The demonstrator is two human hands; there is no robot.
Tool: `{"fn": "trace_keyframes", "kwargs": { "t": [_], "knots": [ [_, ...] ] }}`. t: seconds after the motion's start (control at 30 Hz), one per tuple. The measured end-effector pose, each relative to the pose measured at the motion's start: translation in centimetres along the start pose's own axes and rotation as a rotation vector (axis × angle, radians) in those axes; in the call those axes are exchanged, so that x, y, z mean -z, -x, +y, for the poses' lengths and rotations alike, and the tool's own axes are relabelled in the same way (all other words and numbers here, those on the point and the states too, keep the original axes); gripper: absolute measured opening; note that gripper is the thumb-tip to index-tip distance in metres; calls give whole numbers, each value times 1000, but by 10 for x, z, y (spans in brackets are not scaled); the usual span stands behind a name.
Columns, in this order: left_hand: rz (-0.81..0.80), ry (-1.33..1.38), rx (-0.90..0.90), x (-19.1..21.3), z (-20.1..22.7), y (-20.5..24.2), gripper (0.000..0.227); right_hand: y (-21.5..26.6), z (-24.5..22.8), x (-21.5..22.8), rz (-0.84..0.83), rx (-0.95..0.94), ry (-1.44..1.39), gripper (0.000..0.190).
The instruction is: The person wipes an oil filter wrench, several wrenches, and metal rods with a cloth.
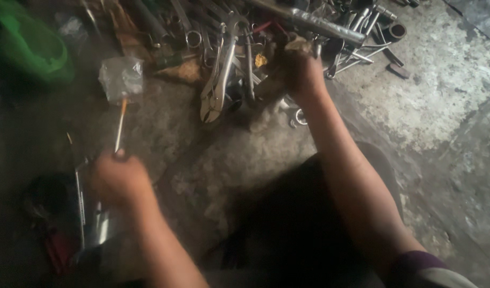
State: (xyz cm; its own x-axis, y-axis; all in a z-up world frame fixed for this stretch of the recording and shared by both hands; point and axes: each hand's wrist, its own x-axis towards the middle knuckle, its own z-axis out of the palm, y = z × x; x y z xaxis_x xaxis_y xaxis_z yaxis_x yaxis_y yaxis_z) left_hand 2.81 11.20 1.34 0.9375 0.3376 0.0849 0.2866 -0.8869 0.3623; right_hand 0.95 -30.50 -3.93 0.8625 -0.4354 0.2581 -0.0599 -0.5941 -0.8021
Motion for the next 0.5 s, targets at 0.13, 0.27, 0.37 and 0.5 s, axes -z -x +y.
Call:
{"fn": "trace_keyframes", "kwargs": {
  "t": [0.13,0.27,0.37,0.5],
  "knots": [
    [-20,-59,120,12,-32,-11,15,1,5,8,-25,64,386,19],
    [24,-113,202,12,-36,-16,27,-4,-4,11,-4,20,-140,23],
    [419,-124,-100,-1,-15,-14,58,2,-31,18,-25,-34,-1093,32],
    [-86,736,-461,-7,48,24,52,12,-35,-4,-37,19,-1028,48]
  ]
}}
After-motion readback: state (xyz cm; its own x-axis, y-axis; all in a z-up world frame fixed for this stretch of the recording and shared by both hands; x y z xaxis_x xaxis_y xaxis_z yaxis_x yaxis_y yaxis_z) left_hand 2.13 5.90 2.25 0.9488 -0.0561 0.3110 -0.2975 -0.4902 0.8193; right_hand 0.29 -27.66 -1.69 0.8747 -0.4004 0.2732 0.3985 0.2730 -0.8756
